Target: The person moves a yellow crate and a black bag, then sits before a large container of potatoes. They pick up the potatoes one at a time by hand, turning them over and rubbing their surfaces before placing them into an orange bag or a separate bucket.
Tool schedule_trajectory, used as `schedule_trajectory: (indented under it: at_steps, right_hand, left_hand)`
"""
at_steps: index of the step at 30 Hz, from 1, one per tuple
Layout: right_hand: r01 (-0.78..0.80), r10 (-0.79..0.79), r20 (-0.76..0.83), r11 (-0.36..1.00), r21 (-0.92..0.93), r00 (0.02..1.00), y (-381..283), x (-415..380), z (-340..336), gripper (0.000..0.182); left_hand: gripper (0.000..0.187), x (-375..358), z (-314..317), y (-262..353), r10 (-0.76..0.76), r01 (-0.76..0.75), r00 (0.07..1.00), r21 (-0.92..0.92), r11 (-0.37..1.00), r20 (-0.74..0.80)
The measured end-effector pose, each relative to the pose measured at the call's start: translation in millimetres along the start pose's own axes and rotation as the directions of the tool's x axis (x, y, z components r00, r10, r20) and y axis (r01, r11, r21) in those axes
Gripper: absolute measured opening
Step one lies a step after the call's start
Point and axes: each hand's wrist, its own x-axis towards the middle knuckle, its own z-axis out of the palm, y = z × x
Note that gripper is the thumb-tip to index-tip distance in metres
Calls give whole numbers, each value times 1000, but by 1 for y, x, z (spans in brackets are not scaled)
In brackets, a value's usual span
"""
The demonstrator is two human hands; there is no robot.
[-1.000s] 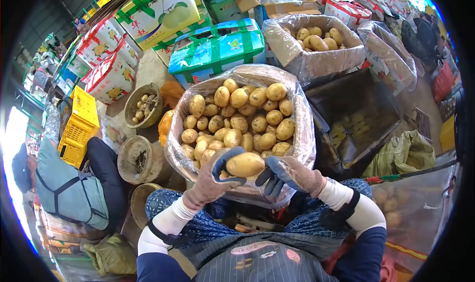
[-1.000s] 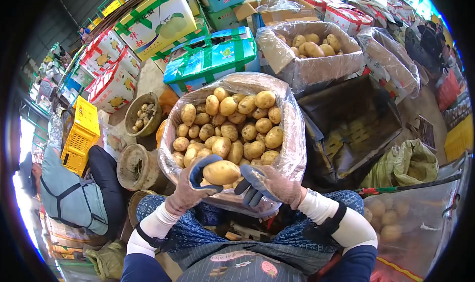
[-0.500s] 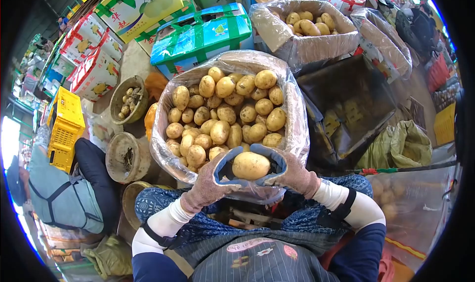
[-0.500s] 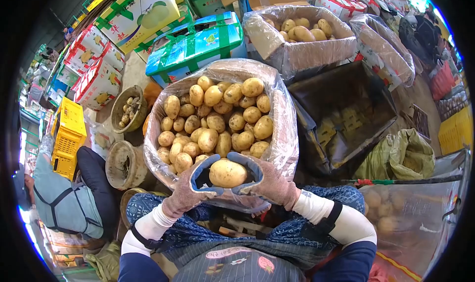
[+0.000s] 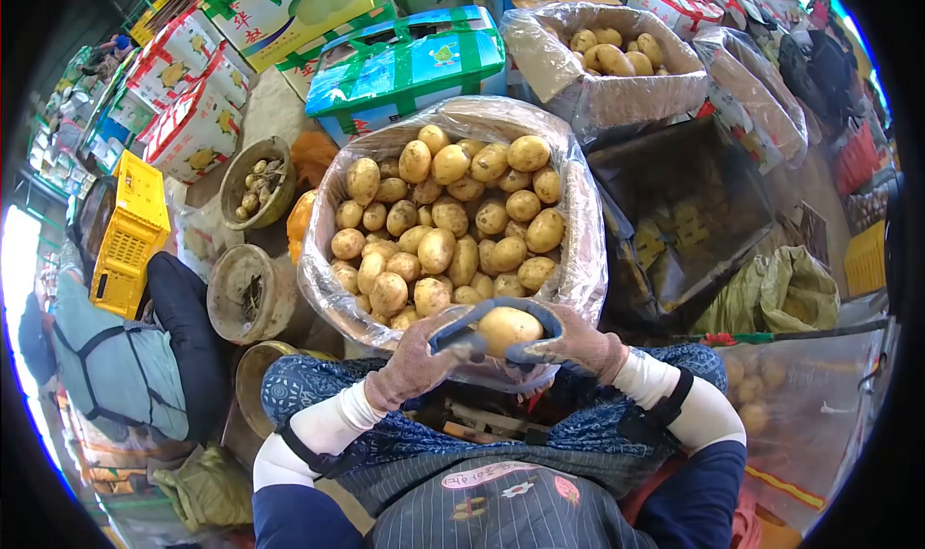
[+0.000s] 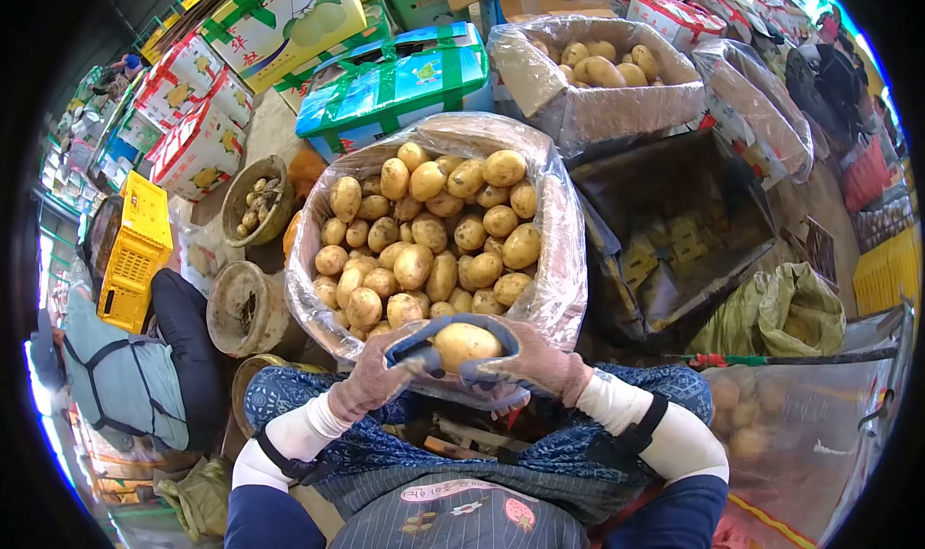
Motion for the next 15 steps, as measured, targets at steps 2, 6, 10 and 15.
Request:
schedule_trajectory:
  at_steps: [2,6,10,15]
  right_hand:
    - [80,-77,30,992,-94,997,7,-4,-17,74]
    - [95,-48,-433,992,87,900,-23,-25,-88,55]
    - [-111,-169,-839,959,-262,517,33,-34,-209,45]
    - [-679,-103,-929,655,-333,356,144,-77,-313,33]
  left_hand:
    - [47,3,-11,-14,61,-58,998,107,993,-26]
    - [46,29,-53,-8,-17,144,971,524,839,-241]
    - [55,78,-72,-32,67,159,975,878,451,-211]
    - [80,119,-51,-38,-357,256,911,962,93,-208]
